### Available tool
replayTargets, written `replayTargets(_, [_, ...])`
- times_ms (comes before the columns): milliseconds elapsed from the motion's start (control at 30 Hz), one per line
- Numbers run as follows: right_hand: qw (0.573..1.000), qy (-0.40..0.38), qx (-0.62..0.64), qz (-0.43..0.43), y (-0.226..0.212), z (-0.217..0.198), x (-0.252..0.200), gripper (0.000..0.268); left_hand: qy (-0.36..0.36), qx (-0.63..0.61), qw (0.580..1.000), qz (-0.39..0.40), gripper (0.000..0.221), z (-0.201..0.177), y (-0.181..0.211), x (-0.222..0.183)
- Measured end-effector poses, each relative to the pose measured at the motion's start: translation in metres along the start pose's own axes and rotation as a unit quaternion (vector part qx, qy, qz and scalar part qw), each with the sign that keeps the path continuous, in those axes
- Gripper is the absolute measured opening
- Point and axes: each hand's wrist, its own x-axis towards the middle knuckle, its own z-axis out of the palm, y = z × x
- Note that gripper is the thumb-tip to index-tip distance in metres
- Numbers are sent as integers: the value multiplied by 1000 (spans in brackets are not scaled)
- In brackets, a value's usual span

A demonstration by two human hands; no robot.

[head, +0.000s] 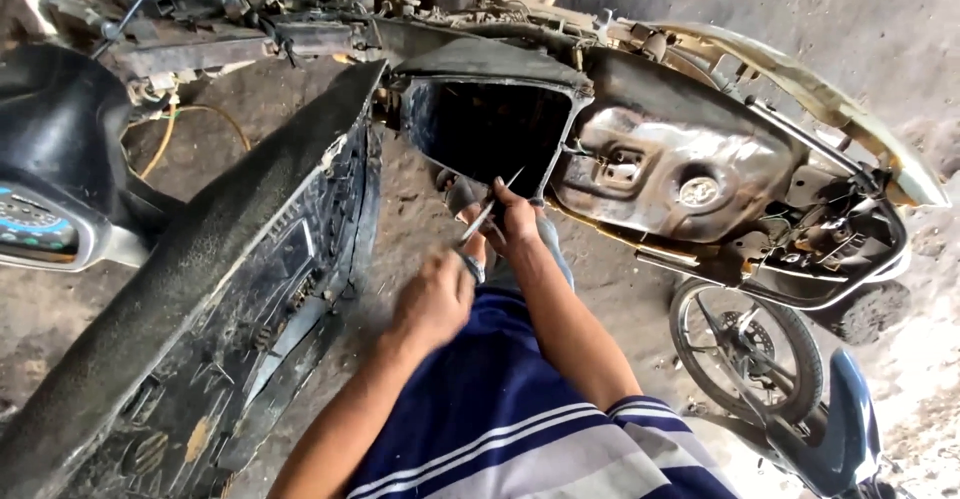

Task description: Using a T-wrench to unscrew bolts and disassemble parts of a motorcycle frame and engine area.

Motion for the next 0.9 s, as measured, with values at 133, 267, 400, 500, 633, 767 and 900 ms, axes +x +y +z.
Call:
replayTargets(133, [1000, 19, 13, -10, 3, -4, 10, 32, 27, 19, 998, 60, 11, 25, -14, -1])
replayTargets(267, [999, 15, 31, -6, -3, 3, 8, 35, 263, 175, 925, 212, 58, 27, -31, 11])
replayTargets(400, [999, 13, 38, -2, -6, 5, 15, 38, 257, 219, 906, 254, 77, 51, -46, 21])
replayTargets(500, [998, 22, 51, -2, -7, 9, 19, 39, 241, 43, 953, 180, 66, 60, -36, 30])
replayTargets(633, [990, 84, 106, -29, -16, 28, 25, 48, 199, -165, 966, -15, 37, 69, -32, 41])
replayTargets(767, [957, 213, 184, -61, -27, 22, 63, 39, 43, -486, 829, -273, 36, 53, -13, 44])
replayTargets(900, [930, 231, 283, -40, -13, -24, 158, 36, -22, -420, 869, -260, 51, 43, -28, 45])
